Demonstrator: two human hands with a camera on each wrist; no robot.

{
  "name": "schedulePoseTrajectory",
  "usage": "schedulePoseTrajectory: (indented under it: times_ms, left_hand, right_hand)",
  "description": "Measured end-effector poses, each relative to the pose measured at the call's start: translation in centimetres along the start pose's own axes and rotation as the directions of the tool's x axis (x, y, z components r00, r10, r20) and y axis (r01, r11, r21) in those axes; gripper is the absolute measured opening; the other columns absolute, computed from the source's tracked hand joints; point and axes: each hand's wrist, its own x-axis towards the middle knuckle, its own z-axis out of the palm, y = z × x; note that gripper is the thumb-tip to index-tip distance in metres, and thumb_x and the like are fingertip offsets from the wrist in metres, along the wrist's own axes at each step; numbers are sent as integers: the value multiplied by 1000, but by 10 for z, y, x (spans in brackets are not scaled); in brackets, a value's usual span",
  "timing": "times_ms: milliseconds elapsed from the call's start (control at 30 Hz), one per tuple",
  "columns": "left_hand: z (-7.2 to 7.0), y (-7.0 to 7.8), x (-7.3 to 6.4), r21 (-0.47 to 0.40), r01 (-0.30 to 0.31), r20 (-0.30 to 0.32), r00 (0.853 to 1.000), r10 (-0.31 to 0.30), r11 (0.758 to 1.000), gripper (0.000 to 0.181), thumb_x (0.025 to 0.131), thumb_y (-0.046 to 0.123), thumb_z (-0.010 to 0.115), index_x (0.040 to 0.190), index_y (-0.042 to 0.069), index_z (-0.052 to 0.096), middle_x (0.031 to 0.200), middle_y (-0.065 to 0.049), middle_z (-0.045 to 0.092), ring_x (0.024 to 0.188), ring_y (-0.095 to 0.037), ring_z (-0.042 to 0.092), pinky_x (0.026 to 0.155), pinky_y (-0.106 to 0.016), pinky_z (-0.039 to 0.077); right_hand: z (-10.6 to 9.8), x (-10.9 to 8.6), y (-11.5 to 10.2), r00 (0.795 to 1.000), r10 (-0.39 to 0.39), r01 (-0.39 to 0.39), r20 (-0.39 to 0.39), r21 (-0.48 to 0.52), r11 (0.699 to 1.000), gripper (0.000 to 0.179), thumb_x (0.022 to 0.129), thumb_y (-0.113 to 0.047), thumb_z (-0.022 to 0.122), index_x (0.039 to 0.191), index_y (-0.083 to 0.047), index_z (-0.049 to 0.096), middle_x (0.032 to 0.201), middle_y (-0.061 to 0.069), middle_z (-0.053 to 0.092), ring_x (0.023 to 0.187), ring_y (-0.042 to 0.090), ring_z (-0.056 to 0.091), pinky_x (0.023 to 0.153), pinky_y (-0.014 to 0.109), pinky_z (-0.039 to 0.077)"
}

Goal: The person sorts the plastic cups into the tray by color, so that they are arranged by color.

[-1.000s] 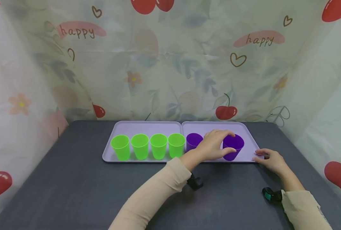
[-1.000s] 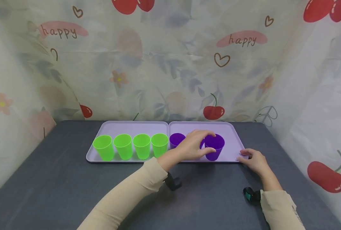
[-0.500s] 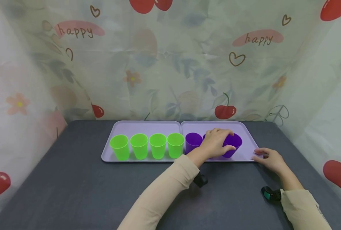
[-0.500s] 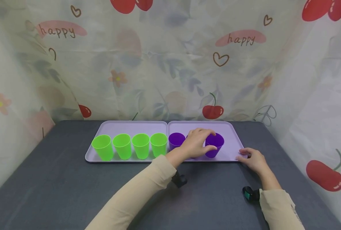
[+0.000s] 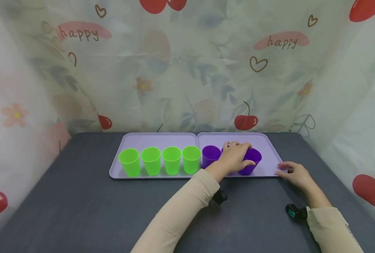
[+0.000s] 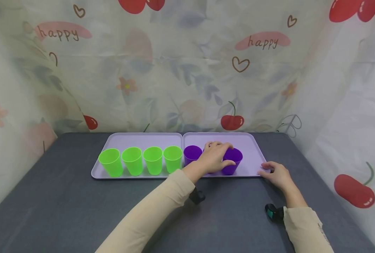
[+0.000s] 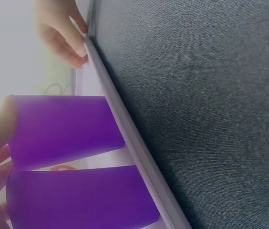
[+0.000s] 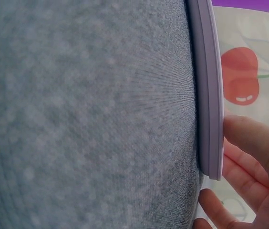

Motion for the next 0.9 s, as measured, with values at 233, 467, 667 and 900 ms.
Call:
schedulePoseTrajectory:
  times_ms: [233, 467, 667, 900]
  left_hand:
    - [-2, -2, 1, -23, 10, 20, 1000, -10, 1000, 56, 85, 53, 58, 131, 25, 45, 132, 10, 56, 126, -17, 45, 111, -44, 25]
    - [-11, -14, -8, -56, -1, -28, 1000, -1, 998, 68, 81, 57, 61, 137, 24, 41, 140, 7, 48, 130, -19, 42, 109, -43, 28]
    - [-28, -32, -33, -120, -24, -86, 996, 14, 992, 65, 81, 53, 63, 135, 21, 45, 140, 4, 48, 134, -18, 39, 109, -44, 29]
    - [-37, -54, -80, -215, -108, -186, 980, 68, 970, 55, 81, 41, 69, 125, 14, 53, 131, -2, 55, 127, -20, 45, 108, -43, 31]
  right_hand:
    - [-1, 1, 1, 1000, -3, 3, 7, -6, 1000, 49, 89, -29, 62, 118, 10, 55, 118, 33, 56, 108, 49, 54, 88, 55, 46]
    - [0, 3, 0, 1000, 0, 0, 9, -5, 1000, 49, 89, -29, 63, 118, 10, 55, 118, 33, 56, 108, 48, 54, 88, 54, 47]
    - [0, 5, -2, 1000, 5, -5, 18, -2, 1000, 51, 88, -31, 63, 118, 9, 55, 118, 33, 56, 109, 49, 54, 88, 55, 47]
    - [-1, 7, -2, 999, 8, -8, 33, -11, 1000, 51, 89, -31, 62, 118, 10, 55, 118, 33, 56, 110, 49, 53, 89, 54, 47]
